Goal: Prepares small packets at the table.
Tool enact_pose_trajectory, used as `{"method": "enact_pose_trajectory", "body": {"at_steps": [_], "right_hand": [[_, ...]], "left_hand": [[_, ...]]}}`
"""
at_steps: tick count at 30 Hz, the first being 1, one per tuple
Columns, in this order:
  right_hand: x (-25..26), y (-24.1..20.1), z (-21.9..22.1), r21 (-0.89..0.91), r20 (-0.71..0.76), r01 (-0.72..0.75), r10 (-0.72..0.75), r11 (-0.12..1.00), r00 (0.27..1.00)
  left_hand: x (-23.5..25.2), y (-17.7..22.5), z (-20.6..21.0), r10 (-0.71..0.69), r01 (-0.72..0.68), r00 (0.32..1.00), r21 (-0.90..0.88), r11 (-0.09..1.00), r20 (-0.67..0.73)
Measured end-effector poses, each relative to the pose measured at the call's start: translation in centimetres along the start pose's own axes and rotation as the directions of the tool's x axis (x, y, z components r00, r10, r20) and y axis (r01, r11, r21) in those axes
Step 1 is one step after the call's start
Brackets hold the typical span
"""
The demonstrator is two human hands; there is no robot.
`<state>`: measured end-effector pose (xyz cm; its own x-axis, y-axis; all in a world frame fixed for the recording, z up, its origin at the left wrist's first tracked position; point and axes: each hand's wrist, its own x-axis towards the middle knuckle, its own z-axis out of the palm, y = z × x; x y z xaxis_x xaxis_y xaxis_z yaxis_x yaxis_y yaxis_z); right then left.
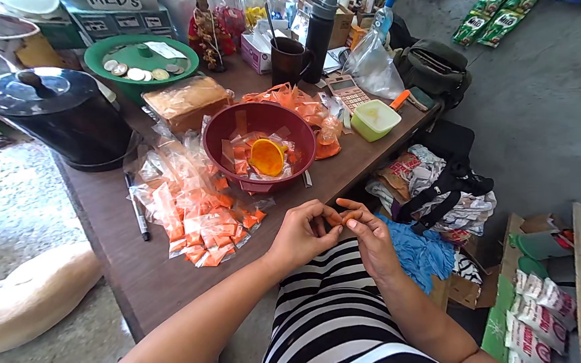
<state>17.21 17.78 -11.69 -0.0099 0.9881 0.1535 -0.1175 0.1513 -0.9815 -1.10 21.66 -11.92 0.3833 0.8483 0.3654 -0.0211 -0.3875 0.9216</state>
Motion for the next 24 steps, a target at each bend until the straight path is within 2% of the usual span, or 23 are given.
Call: {"method": "enact_pose_trajectory", "body": {"at_steps": [4, 9, 24], "right_hand": [[0.12, -0.27, -0.30, -0.033, -0.014, -0.027, 0.026, 0.999, 1.000], [0.20, -0.46, -0.43, -0.112, -0.013, -0.060, 0.059, 0.992, 0.998], [0.53, -0.74, -0.26, -0.189, -0.056, -0.113, 0.104, 0.975, 0.993]], "left_hand": [[-0.02, 0.17, -0.69, -0.015, 0.016, 0.998, -0.022, 1.000, 0.056], [0.09, 0.16, -0.88, -0.075, 0.076, 0.996, -0.026, 0.997, 0.051], [-0.04, -0.26, -0.55, -0.007, 0.004, 0.999, 0.079, 0.997, 0.038]]}}
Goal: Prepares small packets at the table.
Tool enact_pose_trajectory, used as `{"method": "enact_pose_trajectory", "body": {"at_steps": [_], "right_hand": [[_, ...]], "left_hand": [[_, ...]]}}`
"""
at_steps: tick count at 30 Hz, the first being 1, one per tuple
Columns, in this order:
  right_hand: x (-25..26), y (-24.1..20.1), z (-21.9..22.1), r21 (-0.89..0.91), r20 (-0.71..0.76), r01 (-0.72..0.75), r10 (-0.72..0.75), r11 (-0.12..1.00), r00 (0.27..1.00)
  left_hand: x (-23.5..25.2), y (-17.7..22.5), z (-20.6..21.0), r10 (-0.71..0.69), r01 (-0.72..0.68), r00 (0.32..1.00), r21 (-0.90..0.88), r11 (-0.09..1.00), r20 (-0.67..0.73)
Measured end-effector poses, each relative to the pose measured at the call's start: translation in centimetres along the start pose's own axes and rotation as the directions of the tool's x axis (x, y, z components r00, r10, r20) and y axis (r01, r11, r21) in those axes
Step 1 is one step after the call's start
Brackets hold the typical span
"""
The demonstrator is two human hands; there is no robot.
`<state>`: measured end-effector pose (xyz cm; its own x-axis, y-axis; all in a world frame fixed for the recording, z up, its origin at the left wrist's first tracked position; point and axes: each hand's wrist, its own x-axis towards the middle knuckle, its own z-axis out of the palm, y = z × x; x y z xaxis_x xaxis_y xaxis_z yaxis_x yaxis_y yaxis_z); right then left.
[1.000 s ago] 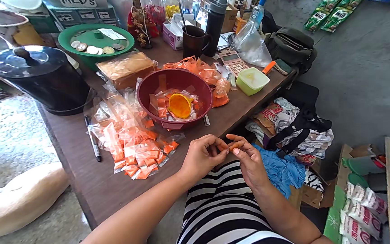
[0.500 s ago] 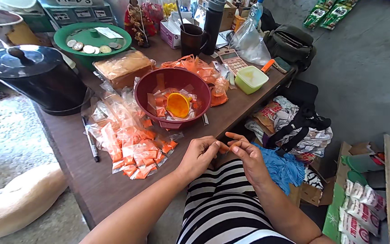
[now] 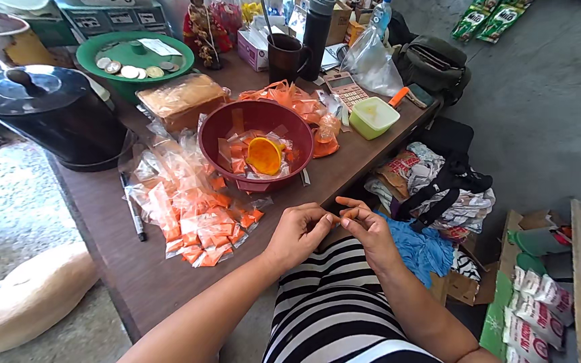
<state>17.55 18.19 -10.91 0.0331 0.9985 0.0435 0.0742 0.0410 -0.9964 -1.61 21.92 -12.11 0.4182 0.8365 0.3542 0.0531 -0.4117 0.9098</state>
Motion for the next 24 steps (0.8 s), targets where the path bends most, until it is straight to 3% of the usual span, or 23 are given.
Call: {"method": "enact_pose_trajectory", "body": {"at_steps": [9, 18, 24], "right_hand": [[0.05, -0.05, 0.34, -0.001, -0.003, -0.001, 0.001, 1.000, 1.000], [-0.12, -0.18, 0.52, 0.010, -0.003, 0.024, -0.024, 1.000, 1.000], [-0.42, -0.25, 0.66, -0.038, -0.014, 0.080, -0.080, 0.996, 0.997]], "left_hand": [[0.05, -0.10, 0.21, 0.011, -0.012, 0.999, -0.013, 1.000, -0.042], [0.11, 0.35, 0.12, -0.177, 0.173, 0.984, -0.183, 0.968, -0.008], [-0.01, 0.46, 0.42, -0.200, 0.191, 0.980, -0.232, 0.954, -0.016]]}}
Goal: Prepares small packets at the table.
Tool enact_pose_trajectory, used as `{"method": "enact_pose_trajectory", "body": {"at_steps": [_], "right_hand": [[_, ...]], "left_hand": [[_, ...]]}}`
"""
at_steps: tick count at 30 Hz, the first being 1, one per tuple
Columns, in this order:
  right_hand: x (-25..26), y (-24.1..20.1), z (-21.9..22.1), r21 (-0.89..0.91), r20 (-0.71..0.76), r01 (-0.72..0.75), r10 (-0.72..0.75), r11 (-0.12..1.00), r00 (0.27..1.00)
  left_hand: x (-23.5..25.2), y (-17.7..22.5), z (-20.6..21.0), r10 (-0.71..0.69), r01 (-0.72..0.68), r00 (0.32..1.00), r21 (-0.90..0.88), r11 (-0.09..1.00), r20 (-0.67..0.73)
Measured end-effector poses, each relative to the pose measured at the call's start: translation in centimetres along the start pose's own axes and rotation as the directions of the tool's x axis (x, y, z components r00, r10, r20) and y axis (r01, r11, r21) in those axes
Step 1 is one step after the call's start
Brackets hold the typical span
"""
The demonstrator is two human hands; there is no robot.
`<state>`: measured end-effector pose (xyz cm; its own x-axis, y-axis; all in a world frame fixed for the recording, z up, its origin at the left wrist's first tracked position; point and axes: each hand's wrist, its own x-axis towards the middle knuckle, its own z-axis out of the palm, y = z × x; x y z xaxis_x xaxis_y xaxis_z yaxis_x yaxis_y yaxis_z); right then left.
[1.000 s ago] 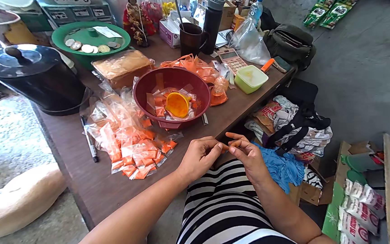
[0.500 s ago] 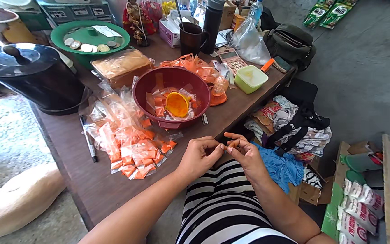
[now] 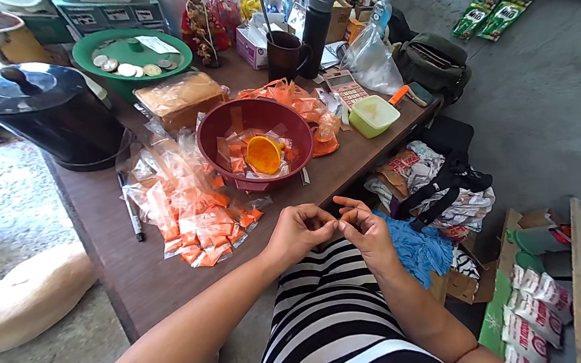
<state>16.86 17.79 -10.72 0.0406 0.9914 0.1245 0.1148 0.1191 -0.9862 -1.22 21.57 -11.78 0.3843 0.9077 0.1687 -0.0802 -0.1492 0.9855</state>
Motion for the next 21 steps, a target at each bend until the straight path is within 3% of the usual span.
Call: {"method": "enact_pose_trajectory", "body": {"at_steps": [10, 21], "right_hand": [[-0.08, -0.09, 0.22, -0.023, -0.023, 0.025, -0.026, 0.999, 0.999], [-0.17, 0.34, -0.20, 0.022, -0.026, 0.061, -0.061, 0.998, 0.998]], "left_hand": [[-0.10, 0.28, 0.40, -0.082, 0.081, 0.997, -0.167, 0.983, -0.003], [0.05, 0.26, 0.24, -0.092, 0.091, 0.996, -0.180, 0.979, 0.004]]}}
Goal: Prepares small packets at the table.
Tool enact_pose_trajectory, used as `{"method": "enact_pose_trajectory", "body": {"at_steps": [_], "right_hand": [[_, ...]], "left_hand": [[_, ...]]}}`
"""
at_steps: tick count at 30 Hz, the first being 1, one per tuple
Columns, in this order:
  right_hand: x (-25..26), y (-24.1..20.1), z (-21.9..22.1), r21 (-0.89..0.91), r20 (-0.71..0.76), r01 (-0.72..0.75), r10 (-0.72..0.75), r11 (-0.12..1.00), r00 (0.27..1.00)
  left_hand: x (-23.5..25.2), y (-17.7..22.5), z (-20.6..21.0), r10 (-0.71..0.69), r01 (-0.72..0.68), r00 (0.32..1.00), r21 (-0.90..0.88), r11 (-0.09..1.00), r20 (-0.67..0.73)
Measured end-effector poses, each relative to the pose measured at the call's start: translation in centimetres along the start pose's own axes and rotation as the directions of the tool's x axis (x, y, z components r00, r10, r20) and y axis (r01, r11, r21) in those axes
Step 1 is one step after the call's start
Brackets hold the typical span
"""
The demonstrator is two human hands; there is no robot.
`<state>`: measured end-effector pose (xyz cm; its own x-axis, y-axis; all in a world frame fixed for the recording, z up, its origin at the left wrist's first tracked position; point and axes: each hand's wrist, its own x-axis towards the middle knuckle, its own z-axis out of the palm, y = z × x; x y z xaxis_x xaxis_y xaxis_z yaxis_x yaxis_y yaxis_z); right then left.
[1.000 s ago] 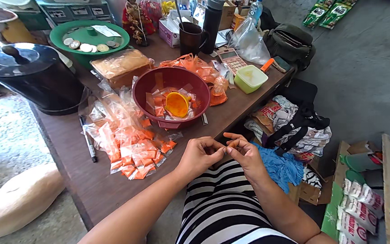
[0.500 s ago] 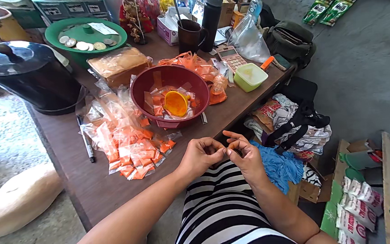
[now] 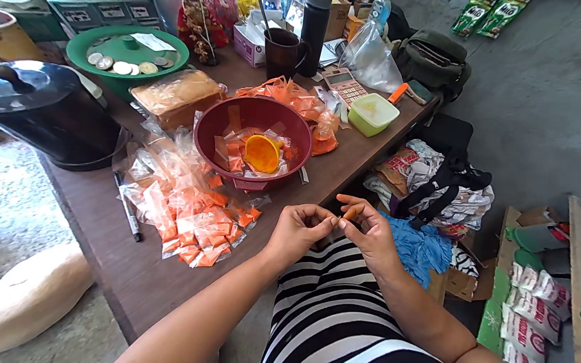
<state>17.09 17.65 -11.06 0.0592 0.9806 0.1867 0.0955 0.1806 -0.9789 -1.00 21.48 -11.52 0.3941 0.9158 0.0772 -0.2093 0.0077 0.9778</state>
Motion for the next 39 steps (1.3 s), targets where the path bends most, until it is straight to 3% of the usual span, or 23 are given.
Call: {"method": "enact_pose_trajectory", "body": {"at_steps": [6, 16, 25, 31, 35, 39], "right_hand": [[-0.1, -0.1, 0.1, -0.035, 0.007, 0.008, -0.008, 0.999, 1.000], [0.1, -0.3, 0.0, -0.151, 0.007, 0.022, -0.021, 0.988, 1.000], [0.1, -0.2, 0.1, -0.153, 0.094, 0.031, -0.017, 0.988, 0.995], [0.3, -0.7, -0.3, -0.169, 0.106, -0.003, 0.021, 0.986, 0.994], [0.4, -0.4, -0.9, -0.069, 0.025, 0.013, -0.012, 0.998, 1.000], [0.4, -0.2, -1.0, -0.102, 0.058, 0.031, -0.025, 0.994, 0.998]], "left_hand": [[-0.2, -0.6, 0.2, 0.121, -0.112, 0.992, 0.168, 0.979, -0.044], [-0.3, -1.4, 0.3, 0.375, -0.303, 0.927, 0.525, 0.795, -0.032], [-0.4, -1.1, 0.4, 0.360, -0.305, 0.933, 0.518, 0.799, -0.007], [-0.2, -1.6, 0.2, 0.428, -0.320, 0.904, 0.647, 0.692, -0.011], [-0.1, -1.2, 0.1, 0.390, -0.299, 0.920, 0.558, 0.774, -0.048], [-0.1, -1.0, 0.3, 0.380, -0.292, 0.922, 0.517, 0.804, -0.070]]}}
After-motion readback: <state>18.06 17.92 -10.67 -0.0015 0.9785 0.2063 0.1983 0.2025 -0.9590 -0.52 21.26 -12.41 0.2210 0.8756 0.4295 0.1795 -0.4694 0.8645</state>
